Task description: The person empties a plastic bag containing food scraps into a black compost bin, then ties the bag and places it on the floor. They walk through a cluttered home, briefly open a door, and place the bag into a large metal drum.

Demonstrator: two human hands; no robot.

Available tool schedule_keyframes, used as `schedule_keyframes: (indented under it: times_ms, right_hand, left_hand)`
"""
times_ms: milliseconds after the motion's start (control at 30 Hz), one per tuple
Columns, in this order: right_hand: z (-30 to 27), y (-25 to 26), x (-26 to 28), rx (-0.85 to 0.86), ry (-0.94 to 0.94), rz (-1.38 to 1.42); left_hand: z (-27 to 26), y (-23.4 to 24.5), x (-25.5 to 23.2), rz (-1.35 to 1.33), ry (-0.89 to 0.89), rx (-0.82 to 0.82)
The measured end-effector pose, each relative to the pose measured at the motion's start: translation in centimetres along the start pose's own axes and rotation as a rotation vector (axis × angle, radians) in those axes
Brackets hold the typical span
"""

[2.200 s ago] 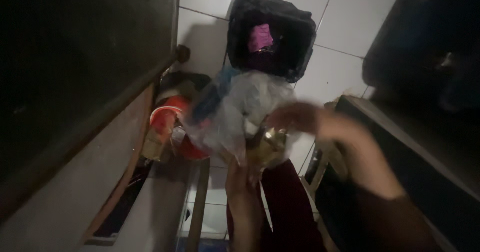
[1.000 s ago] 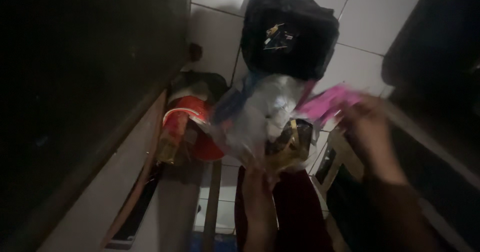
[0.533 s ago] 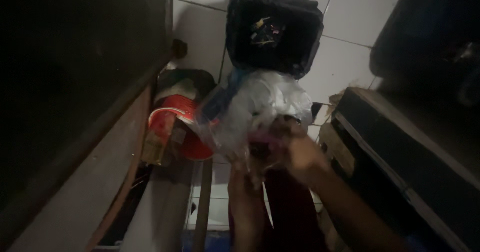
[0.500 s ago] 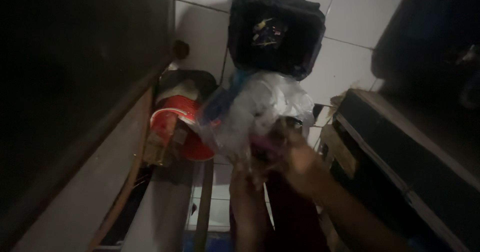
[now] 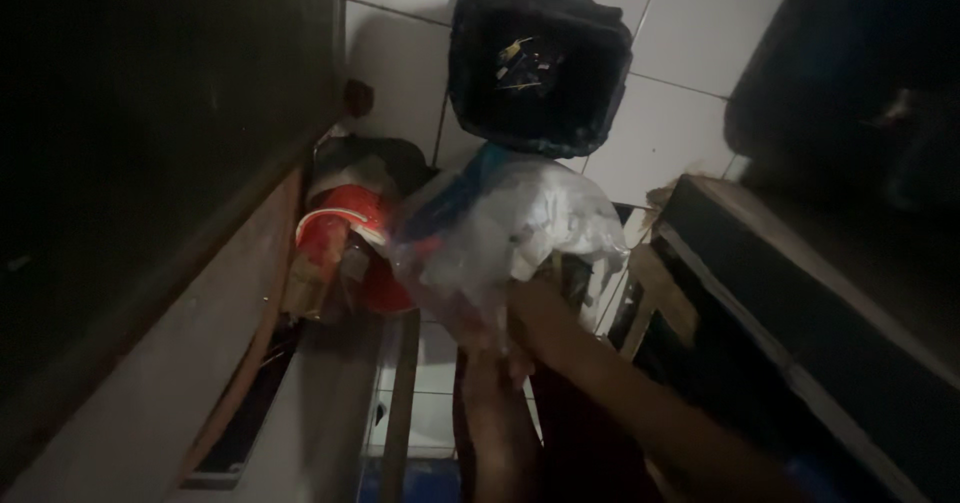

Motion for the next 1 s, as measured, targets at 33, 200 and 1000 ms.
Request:
schedule_keyframes:
  times_ms: [33, 200, 1000]
  right_hand:
    - [-0.3, -0.1, 0.3, 0.022, -0.016, 0.04]
    - [-8.6, 3.1, 2.7, -0.159, 0.295, 0.469]
    - [-43.9, 18.4, 8.6, -1.118, 0.099, 0.3]
  left_hand:
    - [-0.5, 0.3, -1.7, 0.372, -0.243, 0.08]
    - [-4.8, -0.5, -3.4, -0.559, 0.231, 0.0]
    - [-28.3, -1.9, -18.0, -0.049, -0.325, 0.396]
Point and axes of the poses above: each hand's wrist, its own z-axis towards the middle knuckle, its own y-axis out of the back of the hand, x = y × z, the point moved 5 cm from there along z, towards the middle knuckle, and after that the axes turned 11 degrees about -z, right-handed, at the moved point
